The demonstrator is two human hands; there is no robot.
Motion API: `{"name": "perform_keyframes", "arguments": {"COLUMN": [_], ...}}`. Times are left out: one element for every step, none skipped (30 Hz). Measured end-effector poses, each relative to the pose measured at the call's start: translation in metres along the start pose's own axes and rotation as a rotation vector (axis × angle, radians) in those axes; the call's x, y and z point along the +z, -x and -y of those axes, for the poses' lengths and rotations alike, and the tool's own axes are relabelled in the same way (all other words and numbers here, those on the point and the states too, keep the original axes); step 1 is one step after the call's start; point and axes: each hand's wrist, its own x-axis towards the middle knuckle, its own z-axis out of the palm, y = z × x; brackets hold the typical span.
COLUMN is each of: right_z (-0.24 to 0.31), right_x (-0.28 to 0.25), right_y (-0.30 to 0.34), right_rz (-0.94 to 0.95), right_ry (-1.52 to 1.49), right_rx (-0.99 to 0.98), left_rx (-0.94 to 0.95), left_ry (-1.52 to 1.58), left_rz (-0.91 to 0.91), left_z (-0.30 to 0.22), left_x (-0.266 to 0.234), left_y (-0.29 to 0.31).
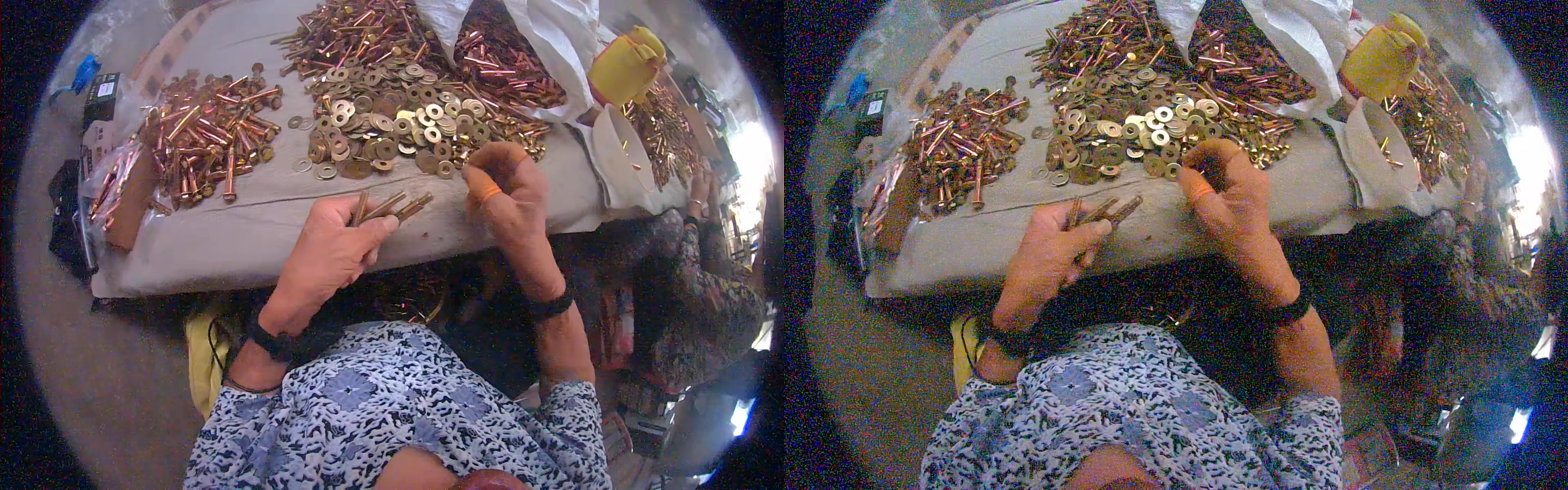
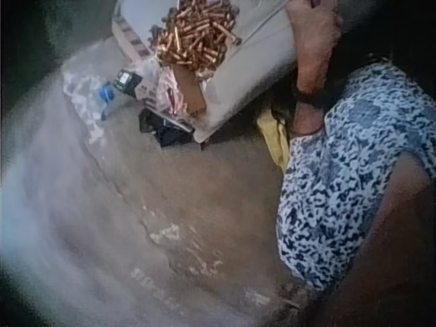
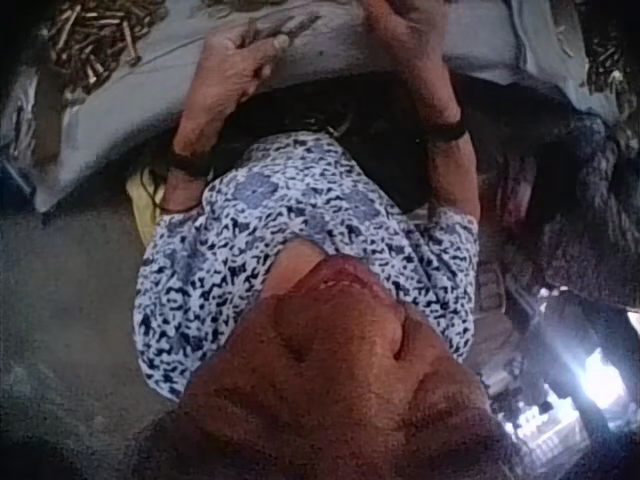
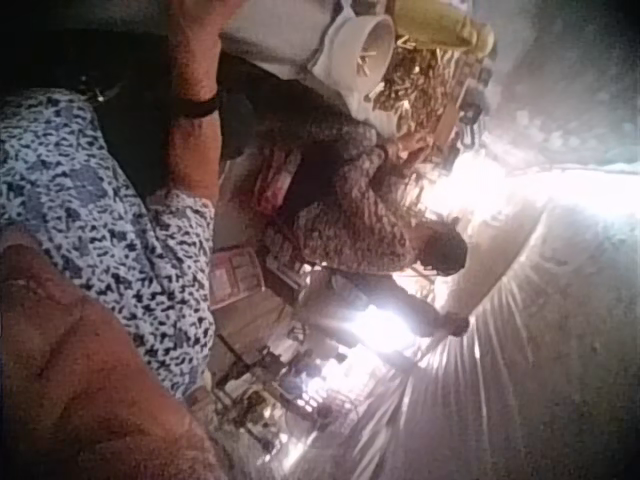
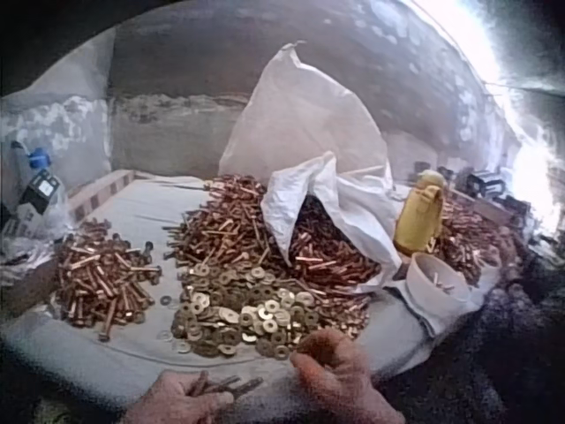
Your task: Assembling bolts by sliding washers onto them.
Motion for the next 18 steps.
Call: {"name": "perform_keyframes", "arguments": {"right_z": [0.006, 0.014, 0.023, 0.027, 0.029, 0.030, 0.030, 0.031, 0.032, 0.033, 0.032, 0.030, 0.027, 0.025, 0.024, 0.023, 0.023, 0.024], "right_x": [0.001, 0.001, 0.002, 0.002, 0.003, 0.004, 0.004, 0.004, 0.004, 0.003, 0.002, 0.001, 0.001, 0.001, 0.001, 0.001, 0.000, -0.001], "right_y": [0.002, 0.004, 0.006, 0.008, 0.009, 0.010, 0.011, 0.012, 0.012, 0.012, 0.012, 0.012, 0.012, 0.011, 0.010, 0.009, 0.010, 0.011], "right_rz": [0.038, 0.093, 0.147, 0.202, 0.232, 0.263, 0.291, 0.300, 0.308, 0.315, 0.343, 0.370, 0.399, 0.394, 0.389, 0.384, 0.386, 0.387], "right_ry": [-0.134, -0.183, -0.231, -0.279, -0.317, -0.355, -0.392, -0.380, -0.368, -0.354, -0.326, -0.299, -0.272, -0.239, -0.207, -0.172, -0.182, -0.192], "right_rx": [0.082, 0.118, 0.154, 0.190, 0.223, 0.256, 0.291, 0.278, 0.264, 0.249, 0.197, 0.145, 0.091, 0.016, -0.059, -0.134, -0.106, -0.079], "left_rx": [0.002, 0.004, -0.004, -0.012, -0.020, -0.031, -0.042, -0.054, -0.047, -0.037, -0.028, -0.025, -0.021, -0.017, -0.027, -0.036, -0.045, -0.043], "left_ry": [0.014, 0.028, 0.036, 0.045, 0.053, 0.068, 0.082, 0.097, 0.093, 0.091, 0.088, 0.079, 0.070, 0.060, 0.052, 0.045, 0.038, 0.020], "left_rz": [0.012, 0.025, 0.036, 0.047, 0.059, 0.066, 0.075, 0.084, 0.093, 0.104, 0.114, 0.118, 0.120, 0.122, 0.123, 0.124, 0.125, 0.119], "left_z": [-0.001, -0.002, -0.001, 0.001, 0.002, 0.001, 0.001, 0.001, 0.002, 0.003, 0.004, 0.005, 0.005, 0.005, 0.005, 0.004, 0.003, 0.002], "left_x": [0.000, 0.000, 0.000, -0.001, -0.001, -0.001, -0.002, -0.003, -0.003, -0.003, -0.003, -0.003, -0.003, -0.004, -0.004, -0.005, -0.005, -0.005], "left_y": [0.002, 0.003, 0.002, 0.001, 0.001, 0.002, 0.002, 0.002, 0.001, 0.000, -0.001, -0.001, -0.001, -0.001, 0.000, 0.001, 0.002, 0.002]}}
